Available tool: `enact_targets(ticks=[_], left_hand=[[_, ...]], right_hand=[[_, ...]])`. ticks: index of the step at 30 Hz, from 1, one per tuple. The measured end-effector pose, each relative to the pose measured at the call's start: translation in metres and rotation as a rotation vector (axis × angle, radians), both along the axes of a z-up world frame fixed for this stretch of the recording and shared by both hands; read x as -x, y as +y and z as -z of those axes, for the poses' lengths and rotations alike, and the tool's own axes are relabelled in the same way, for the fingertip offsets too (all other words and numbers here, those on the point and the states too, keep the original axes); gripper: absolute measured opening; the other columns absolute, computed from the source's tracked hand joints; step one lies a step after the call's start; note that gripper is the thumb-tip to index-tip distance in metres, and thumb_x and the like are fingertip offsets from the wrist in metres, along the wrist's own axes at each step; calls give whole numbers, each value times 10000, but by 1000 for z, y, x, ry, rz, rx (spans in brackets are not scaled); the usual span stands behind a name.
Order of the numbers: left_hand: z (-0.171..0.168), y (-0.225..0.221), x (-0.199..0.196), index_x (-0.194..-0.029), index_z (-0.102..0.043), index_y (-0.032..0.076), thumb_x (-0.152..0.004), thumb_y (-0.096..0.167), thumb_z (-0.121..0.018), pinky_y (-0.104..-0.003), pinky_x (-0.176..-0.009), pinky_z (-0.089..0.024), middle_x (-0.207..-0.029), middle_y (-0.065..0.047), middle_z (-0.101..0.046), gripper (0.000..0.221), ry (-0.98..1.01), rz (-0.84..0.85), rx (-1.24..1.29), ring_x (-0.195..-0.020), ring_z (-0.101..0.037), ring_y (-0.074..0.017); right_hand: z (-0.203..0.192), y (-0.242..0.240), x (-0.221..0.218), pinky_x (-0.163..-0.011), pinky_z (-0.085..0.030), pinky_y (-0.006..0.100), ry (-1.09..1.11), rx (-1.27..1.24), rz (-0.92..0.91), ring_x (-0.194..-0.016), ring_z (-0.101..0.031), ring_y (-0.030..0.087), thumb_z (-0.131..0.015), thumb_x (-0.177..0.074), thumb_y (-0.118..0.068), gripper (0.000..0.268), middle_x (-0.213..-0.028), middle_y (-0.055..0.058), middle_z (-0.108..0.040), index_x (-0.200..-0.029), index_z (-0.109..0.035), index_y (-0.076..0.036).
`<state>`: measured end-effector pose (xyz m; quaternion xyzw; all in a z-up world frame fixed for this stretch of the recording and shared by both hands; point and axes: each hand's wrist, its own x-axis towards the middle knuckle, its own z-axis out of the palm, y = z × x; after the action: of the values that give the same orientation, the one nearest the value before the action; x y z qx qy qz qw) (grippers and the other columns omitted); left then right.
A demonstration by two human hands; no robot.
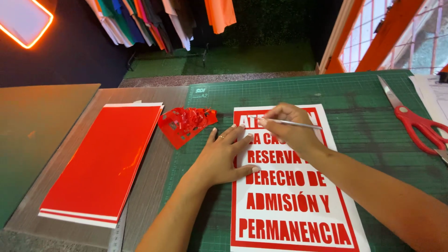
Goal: Weeding excess vinyl from a printed sign using a weeding tool
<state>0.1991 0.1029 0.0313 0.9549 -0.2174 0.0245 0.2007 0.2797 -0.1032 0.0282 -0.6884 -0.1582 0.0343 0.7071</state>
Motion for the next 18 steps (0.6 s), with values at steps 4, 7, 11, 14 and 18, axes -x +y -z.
enact_targets(ticks=[4, 7, 11, 14, 18], left_hand=[[29, -8, -7, -1433, -569, 131, -893, 485, -635, -730, -1151, -247, -1455, -172, -536, 649, -95, -26, -88, -1451, -432, -391], [55, -18, -12, -1388, -589, 121, -931, 453, -534, -666, -1137, -320, -1355, -145, -586, 568, -194, -86, -181, -1408, -482, -367], [66, -24, -12, -1268, -644, 38, -976, 397, -426, -643, -1096, -352, -1165, -225, -660, 512, -354, -81, -150, -1213, -603, -465], [44, -28, -5, -1178, -682, 6, -978, 370, -410, -654, -1079, -350, -1089, -247, -680, 496, -394, -70, -151, -1120, -645, -494], [46, -31, -2, -1181, -676, 2, -980, 352, -421, -678, -1101, -312, -1095, -264, -675, 478, -370, -90, -184, -1129, -639, -500]], right_hand=[[-4, 45, -7, -432, -444, 219, -59, -22, -68, -536, -642, 152, -711, -833, -31, 160, -698, 172, -694, -976, -750, 30], [1, 77, -15, -648, -538, 306, -263, 159, -170, -721, -657, 134, -747, -815, -133, 165, -782, 119, -747, -951, -812, -67], [5, 106, -19, -670, -527, 331, -174, 455, -210, -693, -648, 172, -714, -776, -252, 192, -715, 47, -737, -917, -834, -200], [14, 115, -25, -601, -492, 293, -180, 500, -176, -624, -619, 139, -684, -785, -237, 187, -665, 18, -722, -891, -838, -230], [18, 116, -29, -539, -455, 288, -219, 517, -167, -569, -605, 138, -669, -796, -213, 191, -670, 11, -736, -898, -830, -204]])
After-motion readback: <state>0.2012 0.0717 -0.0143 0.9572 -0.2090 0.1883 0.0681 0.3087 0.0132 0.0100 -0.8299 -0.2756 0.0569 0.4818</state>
